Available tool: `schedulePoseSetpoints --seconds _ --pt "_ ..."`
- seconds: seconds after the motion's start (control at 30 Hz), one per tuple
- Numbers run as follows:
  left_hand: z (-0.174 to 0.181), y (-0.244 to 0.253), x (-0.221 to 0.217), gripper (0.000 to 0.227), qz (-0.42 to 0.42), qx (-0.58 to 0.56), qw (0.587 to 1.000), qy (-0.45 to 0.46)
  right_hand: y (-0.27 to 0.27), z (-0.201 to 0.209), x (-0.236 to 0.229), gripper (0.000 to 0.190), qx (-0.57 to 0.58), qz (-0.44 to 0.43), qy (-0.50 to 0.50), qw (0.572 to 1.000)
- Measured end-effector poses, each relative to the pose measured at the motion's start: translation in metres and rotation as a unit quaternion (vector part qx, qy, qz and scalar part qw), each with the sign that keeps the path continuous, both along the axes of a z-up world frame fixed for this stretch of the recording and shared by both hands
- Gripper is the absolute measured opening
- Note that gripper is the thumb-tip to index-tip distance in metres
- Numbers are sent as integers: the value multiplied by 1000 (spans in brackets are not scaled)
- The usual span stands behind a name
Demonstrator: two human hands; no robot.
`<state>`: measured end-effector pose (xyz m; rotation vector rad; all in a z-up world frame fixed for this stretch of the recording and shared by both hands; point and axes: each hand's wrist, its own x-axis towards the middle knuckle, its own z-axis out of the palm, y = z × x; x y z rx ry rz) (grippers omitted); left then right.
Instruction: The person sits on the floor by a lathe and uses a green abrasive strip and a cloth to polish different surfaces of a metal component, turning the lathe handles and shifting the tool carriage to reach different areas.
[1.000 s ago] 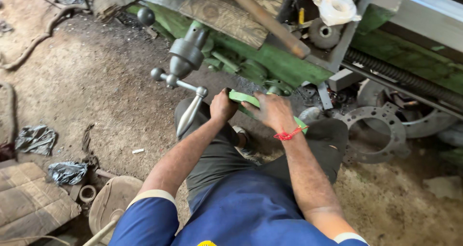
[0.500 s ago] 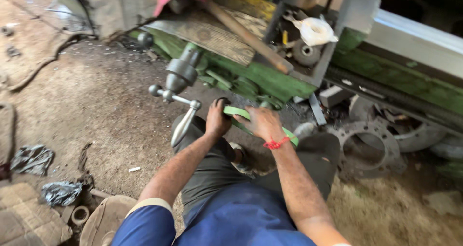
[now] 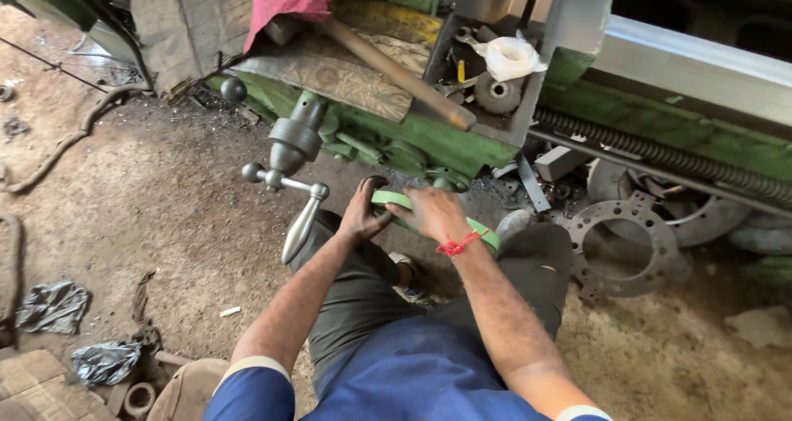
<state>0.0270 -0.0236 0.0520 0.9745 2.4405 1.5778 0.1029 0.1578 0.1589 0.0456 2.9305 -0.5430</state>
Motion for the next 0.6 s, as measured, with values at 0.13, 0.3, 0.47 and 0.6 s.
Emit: schedulePoseSetpoints --seconds 0.13,0.3,0.47,0.6 --pt "-17 9 5 58 128 -100 986 -49 -5 7 -2 58 5 -8 -16 1000" --pt "-9 19 5 81 245 -250 919 -179 -8 17 -4 60 22 -3 -41 999" --pt "-2 19 9 62 231 -246 915 -221 -11 21 -6 57 25 -5 -67 997" --pt "5 13 5 51 195 -234 934 -188 -11 19 -6 59 38 1 -64 997"
